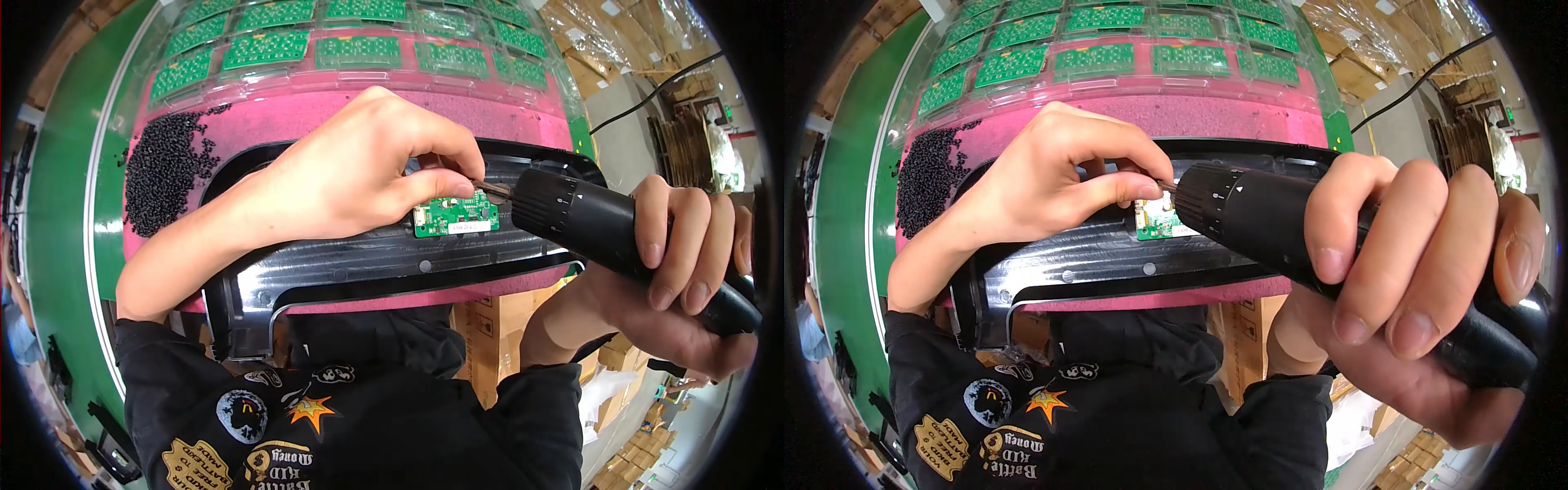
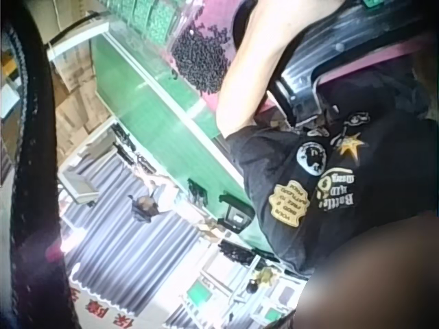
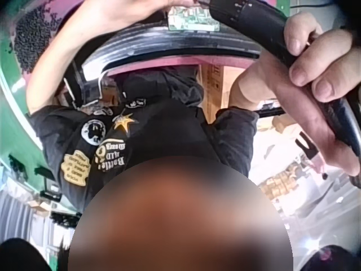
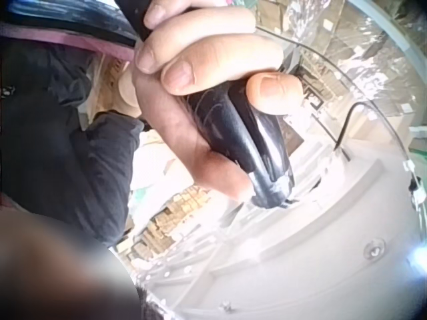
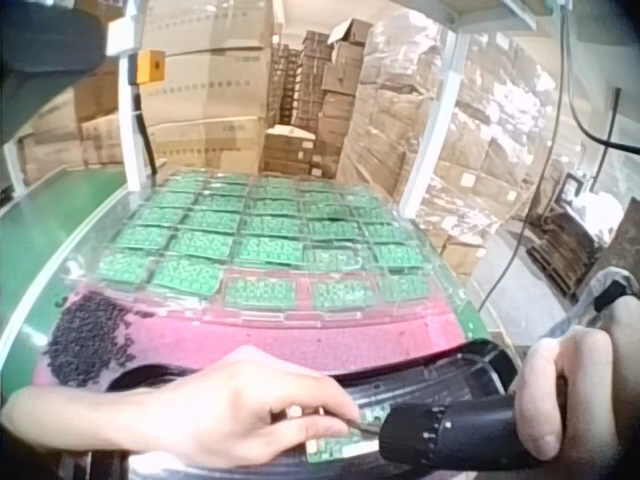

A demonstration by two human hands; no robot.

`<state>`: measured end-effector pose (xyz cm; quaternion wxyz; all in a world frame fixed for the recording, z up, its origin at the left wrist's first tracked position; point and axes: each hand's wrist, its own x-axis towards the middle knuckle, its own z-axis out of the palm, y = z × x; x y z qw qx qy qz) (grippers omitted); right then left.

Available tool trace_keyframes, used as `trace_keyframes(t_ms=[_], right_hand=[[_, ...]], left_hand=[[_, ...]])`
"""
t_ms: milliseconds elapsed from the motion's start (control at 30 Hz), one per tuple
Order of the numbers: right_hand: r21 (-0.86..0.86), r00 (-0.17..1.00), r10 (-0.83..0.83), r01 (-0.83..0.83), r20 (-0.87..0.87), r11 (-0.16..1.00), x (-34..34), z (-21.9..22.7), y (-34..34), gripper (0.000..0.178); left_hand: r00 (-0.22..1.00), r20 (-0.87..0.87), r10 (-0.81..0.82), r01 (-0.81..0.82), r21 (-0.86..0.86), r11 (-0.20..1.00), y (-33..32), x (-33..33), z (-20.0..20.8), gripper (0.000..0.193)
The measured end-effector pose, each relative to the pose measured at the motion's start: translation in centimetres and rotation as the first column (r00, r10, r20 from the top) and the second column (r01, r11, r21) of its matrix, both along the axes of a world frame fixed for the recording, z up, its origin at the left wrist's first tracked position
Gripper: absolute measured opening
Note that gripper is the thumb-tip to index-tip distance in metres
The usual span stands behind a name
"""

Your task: Assemble circuit boards into plastic housings using an electric screwdriver.

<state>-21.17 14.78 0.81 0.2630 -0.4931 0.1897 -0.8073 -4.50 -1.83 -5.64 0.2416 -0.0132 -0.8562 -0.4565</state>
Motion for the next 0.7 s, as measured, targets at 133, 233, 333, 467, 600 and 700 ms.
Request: trace_keyframes(t_ms=[133, 233, 333, 467, 600, 700], right_hand=[[0.008, 1.0, 0.015, -0.015, -0.013, 1.0, -0.1, -0.1, -0.2, 0.048], [-0.012, 0.998, 0.051, -0.051, -0.029, 0.999, -0.1, -0.3, -0.4, 0.047], [-0.011, 0.995, 0.084, -0.085, -0.053, 0.996, 0.0, -0.4, -1.0, 0.049], [0.135, 0.961, 0.174, -0.147, -0.216, 0.98, -0.4, -0.8, -2.1, 0.058], [0.185, 0.943, 0.235, -0.193, -0.238, 0.964, -0.1, -3.5, -4.2, 0.066], [0.287, 0.987, 0.097, -0.057, -0.129, 0.956, 1.3, -3.9, -4.0, 0.067]], left_hand=[[0.998, 0.06, 0.006, -0.013, 0.123, 0.992, 0.0, 0.2, 0.3, 0.012], [0.957, 0.275, -0.089, 0.008, 0.282, 0.959, -0.2, 0.4, 1.6, 0.013], [0.973, 0.216, -0.078, 0.026, 0.231, 0.973, -0.4, 0.2, 0.8, 0.013], [0.977, 0.214, -0.02, 0.017, 0.013, 1.0, -0.5, 0.4, 0.0, 0.011], [0.855, 0.515, 0.065, 0.087, -0.265, 0.96, -0.3, 1.6, -1.2, 0.009], [0.866, 0.49, 0.103, 0.089, -0.353, 0.932, -0.2, 1.5, -1.0, 0.012]])
